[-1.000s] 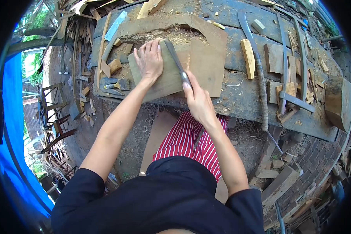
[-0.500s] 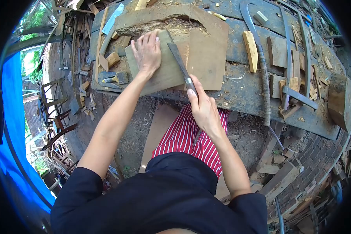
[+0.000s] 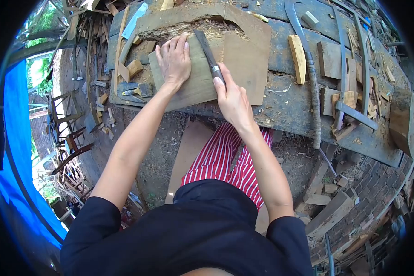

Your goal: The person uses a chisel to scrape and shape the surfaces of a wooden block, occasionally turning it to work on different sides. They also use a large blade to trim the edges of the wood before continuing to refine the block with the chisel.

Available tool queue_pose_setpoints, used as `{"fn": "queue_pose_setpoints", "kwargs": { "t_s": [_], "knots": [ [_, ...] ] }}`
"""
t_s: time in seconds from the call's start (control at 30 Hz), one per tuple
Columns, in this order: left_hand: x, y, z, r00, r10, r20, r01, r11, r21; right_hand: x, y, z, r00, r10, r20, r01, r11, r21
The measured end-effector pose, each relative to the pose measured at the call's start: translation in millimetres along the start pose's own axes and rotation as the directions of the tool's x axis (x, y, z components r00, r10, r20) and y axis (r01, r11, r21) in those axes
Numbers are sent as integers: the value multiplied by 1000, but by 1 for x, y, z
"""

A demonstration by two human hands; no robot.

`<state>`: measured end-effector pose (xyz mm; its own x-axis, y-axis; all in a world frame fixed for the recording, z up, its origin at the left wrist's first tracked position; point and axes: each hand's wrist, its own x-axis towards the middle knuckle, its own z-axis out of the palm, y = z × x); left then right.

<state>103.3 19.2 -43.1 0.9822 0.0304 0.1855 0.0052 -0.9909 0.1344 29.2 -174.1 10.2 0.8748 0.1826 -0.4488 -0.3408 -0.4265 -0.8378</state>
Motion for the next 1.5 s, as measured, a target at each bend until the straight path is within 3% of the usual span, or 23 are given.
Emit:
{"fn": "queue_pose_setpoints", "kwargs": {
  "t_s": [0.07, 0.13, 0.17, 0.4, 0.43, 0.6, 0.67, 0.9, 1.03, 1.17, 1.27, 1.3, 1.4, 1.5],
  "knots": [
    [3, -1, 1, 1000, 8, -6, -8, 1000, 13, -16, 2, -2, 999, -43, -32, 44, 999, 27],
    [0, 1, 3, 1000, -16, 3, 16, 1000, 7, -53, 10, -5, 997, 71, 35, -73, 995, 70],
    [1, 1, 2, 1000, -5, -5, 5, 1000, 3, -62, 32, 8, 996, -56, -72, 62, 995, 77],
    [3, -2, 2, 1000, 19, -21, -19, 1000, 2, -13, 1, 2, 999, -18, -29, 19, 999, 33],
    [0, 0, 3, 1000, 1, -6, -1, 1000, 1, -28, 9, 3, 995, -71, -73, 72, 997, 10],
    [4, -2, 5, 1000, -18, -15, 18, 1000, -7, -50, 15, 3, 999, 6, -34, -10, 995, -103],
    [6, -1, 4, 994, -113, -2, 113, 994, 6, -41, 15, 6, 988, -114, -103, 87, 968, -236],
    [3, -3, 2, 1000, -24, -3, 23, 999, -24, -53, 25, 10, 984, -125, -125, 93, 967, -236],
    [8, -4, 4, 992, -122, -13, 122, 993, 2, -40, 15, 1, 979, -160, -128, 104, 926, -364],
    [6, -6, 4, 998, -57, 2, 57, 998, -14, -62, 42, 9, 963, -222, -151, 161, 928, -337],
    [6, -8, 5, 999, -48, -22, 48, 999, -10, -39, 16, 3, 969, -195, -151, 125, 916, -380],
    [8, -6, 5, 991, -132, -26, 132, 991, -27, -30, 11, 2, 971, -195, -137, 117, 891, -440],
    [8, -5, 5, 993, -114, -35, 113, 993, -30, -34, 8, -1, 981, -163, -108, 96, 884, -457],
    [6, -6, 5, 997, -70, -21, 69, 997, -24, -55, 30, 3, 954, -259, -152, 170, 883, -438]
  ]
}}
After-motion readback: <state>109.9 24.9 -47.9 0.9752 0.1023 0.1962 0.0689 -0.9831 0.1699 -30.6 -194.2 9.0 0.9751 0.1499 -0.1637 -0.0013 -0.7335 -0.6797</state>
